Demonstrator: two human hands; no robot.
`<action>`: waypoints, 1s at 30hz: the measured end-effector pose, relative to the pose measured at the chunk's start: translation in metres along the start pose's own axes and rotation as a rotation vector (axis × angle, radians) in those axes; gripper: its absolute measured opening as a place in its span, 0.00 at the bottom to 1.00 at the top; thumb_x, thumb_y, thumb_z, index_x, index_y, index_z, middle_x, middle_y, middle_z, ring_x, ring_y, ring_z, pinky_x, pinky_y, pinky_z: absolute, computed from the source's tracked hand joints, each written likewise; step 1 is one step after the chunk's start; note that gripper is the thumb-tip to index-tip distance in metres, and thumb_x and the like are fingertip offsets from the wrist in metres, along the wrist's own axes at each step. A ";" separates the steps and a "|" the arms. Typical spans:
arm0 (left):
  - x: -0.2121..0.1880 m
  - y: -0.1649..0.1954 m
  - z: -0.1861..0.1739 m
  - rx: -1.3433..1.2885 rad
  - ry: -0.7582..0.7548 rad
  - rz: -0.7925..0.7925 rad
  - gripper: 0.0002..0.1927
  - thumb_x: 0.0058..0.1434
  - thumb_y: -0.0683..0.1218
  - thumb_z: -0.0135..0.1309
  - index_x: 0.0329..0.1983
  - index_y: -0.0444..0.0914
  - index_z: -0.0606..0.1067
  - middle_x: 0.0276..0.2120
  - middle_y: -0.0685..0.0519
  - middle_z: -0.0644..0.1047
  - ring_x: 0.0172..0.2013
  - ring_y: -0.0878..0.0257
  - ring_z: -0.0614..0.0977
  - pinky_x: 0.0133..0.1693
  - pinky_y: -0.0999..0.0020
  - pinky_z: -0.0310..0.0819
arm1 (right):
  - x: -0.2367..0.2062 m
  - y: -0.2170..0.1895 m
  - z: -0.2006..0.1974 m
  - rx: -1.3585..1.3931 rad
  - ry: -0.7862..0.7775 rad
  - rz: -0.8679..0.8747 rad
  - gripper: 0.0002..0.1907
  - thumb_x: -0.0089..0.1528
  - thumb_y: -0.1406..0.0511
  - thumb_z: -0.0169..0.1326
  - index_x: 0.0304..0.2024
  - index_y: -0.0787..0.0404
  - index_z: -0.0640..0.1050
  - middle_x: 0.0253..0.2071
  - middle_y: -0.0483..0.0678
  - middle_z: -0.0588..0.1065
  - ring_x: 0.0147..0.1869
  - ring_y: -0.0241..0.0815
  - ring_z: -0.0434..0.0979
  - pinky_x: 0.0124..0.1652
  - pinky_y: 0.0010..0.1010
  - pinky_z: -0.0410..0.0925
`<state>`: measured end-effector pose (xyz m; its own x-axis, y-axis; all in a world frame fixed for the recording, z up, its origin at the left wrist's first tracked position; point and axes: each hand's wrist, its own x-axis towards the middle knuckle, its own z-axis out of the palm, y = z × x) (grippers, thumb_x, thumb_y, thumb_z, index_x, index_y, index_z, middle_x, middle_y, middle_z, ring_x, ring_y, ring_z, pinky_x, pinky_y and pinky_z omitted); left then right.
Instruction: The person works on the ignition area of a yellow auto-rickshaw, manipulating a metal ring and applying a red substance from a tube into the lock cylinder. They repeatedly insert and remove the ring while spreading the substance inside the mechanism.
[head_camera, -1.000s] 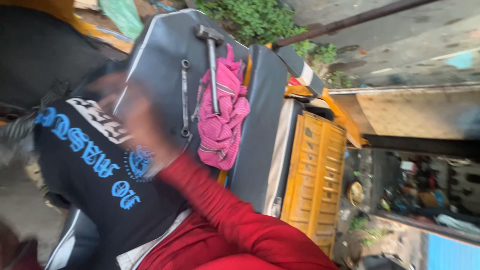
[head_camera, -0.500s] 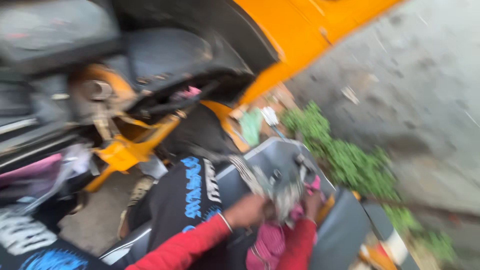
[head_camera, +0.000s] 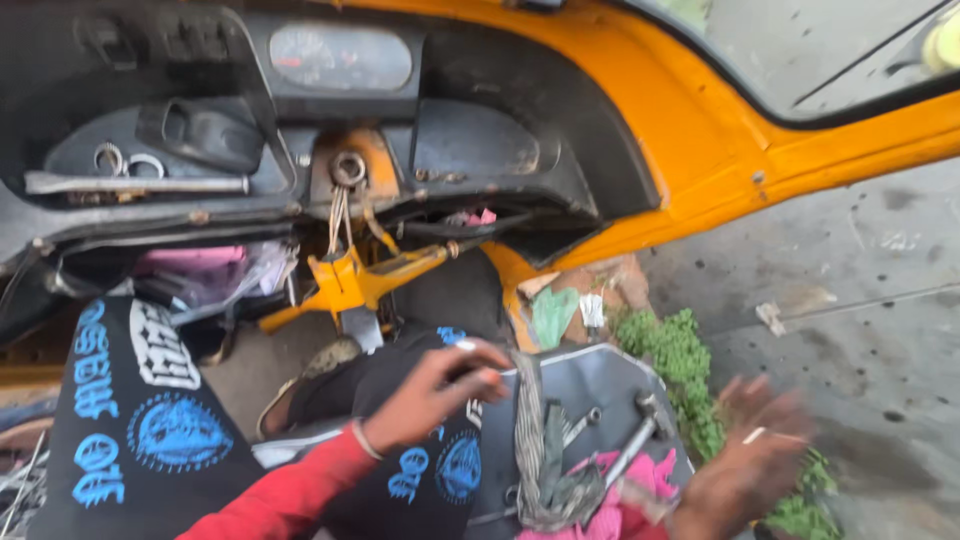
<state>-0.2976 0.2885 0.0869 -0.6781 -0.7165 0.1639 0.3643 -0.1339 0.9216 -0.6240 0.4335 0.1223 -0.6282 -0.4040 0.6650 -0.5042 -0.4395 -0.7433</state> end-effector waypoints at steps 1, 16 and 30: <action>-0.013 -0.015 -0.013 0.031 0.069 -0.016 0.14 0.70 0.46 0.51 0.53 0.33 0.76 0.38 0.52 0.83 0.42 0.67 0.85 0.45 0.70 0.81 | 0.016 -0.033 0.021 0.114 -0.102 -0.179 0.28 0.76 0.51 0.55 0.65 0.66 0.70 0.65 0.52 0.71 0.70 0.51 0.73 0.65 0.38 0.69; -0.096 -0.157 -0.160 0.242 0.525 -0.293 0.21 0.64 0.46 0.58 0.59 0.36 0.73 0.40 0.52 0.79 0.41 0.65 0.81 0.45 0.68 0.77 | 0.068 -0.131 0.168 0.224 -0.783 -0.559 0.27 0.74 0.54 0.55 0.66 0.67 0.69 0.62 0.53 0.71 0.67 0.50 0.73 0.64 0.38 0.69; -0.100 -0.132 -0.157 0.323 0.473 -0.215 0.25 0.70 0.51 0.56 0.65 0.34 0.70 0.48 0.48 0.78 0.48 0.62 0.80 0.51 0.65 0.76 | -0.165 0.008 0.119 -0.544 -0.737 0.283 0.26 0.73 0.57 0.56 0.66 0.68 0.68 0.60 0.54 0.72 0.64 0.49 0.74 0.62 0.38 0.68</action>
<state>-0.1776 0.2708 -0.1065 -0.3308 -0.9327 -0.1433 -0.0110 -0.1481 0.9889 -0.4535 0.4010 0.0150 -0.3315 -0.9230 0.1956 -0.7137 0.1097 -0.6919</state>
